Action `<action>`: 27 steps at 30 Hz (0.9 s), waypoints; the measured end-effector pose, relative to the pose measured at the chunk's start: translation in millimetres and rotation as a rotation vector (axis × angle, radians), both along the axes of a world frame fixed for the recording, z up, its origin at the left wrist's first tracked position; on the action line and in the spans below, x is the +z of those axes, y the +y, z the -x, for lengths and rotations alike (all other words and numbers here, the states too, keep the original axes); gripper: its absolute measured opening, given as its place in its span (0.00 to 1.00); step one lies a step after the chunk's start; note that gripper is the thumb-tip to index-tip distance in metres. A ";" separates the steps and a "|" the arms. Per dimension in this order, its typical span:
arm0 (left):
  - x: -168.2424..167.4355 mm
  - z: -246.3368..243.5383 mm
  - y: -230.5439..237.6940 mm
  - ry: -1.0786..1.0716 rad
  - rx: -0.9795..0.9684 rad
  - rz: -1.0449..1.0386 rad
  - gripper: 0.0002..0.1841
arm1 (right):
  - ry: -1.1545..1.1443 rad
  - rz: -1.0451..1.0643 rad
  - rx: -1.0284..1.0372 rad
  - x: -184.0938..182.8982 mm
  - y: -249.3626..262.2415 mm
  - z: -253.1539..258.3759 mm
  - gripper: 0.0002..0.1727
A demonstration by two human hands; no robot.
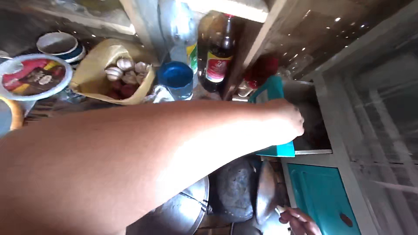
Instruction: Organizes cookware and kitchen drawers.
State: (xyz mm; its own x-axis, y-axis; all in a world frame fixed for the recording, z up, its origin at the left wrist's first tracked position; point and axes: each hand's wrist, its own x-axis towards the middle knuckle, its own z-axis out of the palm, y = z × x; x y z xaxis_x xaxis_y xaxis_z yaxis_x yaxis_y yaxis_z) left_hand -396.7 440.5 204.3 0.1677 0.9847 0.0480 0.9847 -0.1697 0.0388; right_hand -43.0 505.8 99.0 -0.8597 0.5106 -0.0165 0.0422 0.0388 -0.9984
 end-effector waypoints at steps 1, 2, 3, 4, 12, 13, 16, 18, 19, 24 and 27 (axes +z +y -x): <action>23.1 -9.9 -5.0 -0.007 0.059 0.163 0.16 | 0.011 -0.011 0.010 1.9 -3.0 4.1 0.19; 27.5 -13.8 -8.6 -0.017 0.080 0.173 0.17 | 0.024 -0.027 0.023 3.0 -5.6 6.6 0.19; 27.0 -14.5 -12.7 -0.007 0.086 0.150 0.17 | 0.038 -0.044 0.040 3.4 -6.7 8.5 0.19; 26.1 -13.6 -17.3 0.020 0.090 0.128 0.17 | 0.055 -0.054 0.052 3.1 -7.1 9.2 0.18; 35.5 1.9 -18.6 0.011 0.068 0.231 0.13 | 0.041 -0.049 0.019 -4.8 -2.4 2.5 0.18; 42.4 4.9 -12.8 -0.020 0.089 0.315 0.10 | 0.039 -0.041 0.011 -5.5 -1.5 1.7 0.18; 65.8 -0.1 11.7 -0.017 0.222 0.524 0.09 | 0.058 -0.008 -0.029 -8.0 -1.4 0.8 0.18; 66.5 -12.2 29.8 -0.007 0.276 0.505 0.14 | 0.079 0.027 -0.048 -9.0 -3.4 -0.1 0.19; 61.0 -19.4 38.9 -0.013 0.263 0.469 0.17 | 0.086 0.040 -0.049 -9.7 -4.7 -1.7 0.19; 26.0 -47.7 94.8 -0.027 0.154 0.491 0.14 | 0.074 -0.016 -0.060 -14.4 -8.2 -25.6 0.14; 3.2 -54.1 121.2 -0.256 0.389 0.374 0.15 | 0.111 -0.047 -0.079 -16.0 -6.8 -50.3 0.11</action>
State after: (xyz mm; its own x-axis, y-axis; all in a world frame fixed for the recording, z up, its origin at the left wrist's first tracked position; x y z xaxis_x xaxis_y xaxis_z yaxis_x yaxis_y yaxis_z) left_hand -342.6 561.7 207.4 -0.1799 0.9291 -0.3230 0.9232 0.2728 0.2706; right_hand 7.3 499.0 83.0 -0.8118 0.5749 0.1025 -0.0640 0.0869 -0.9942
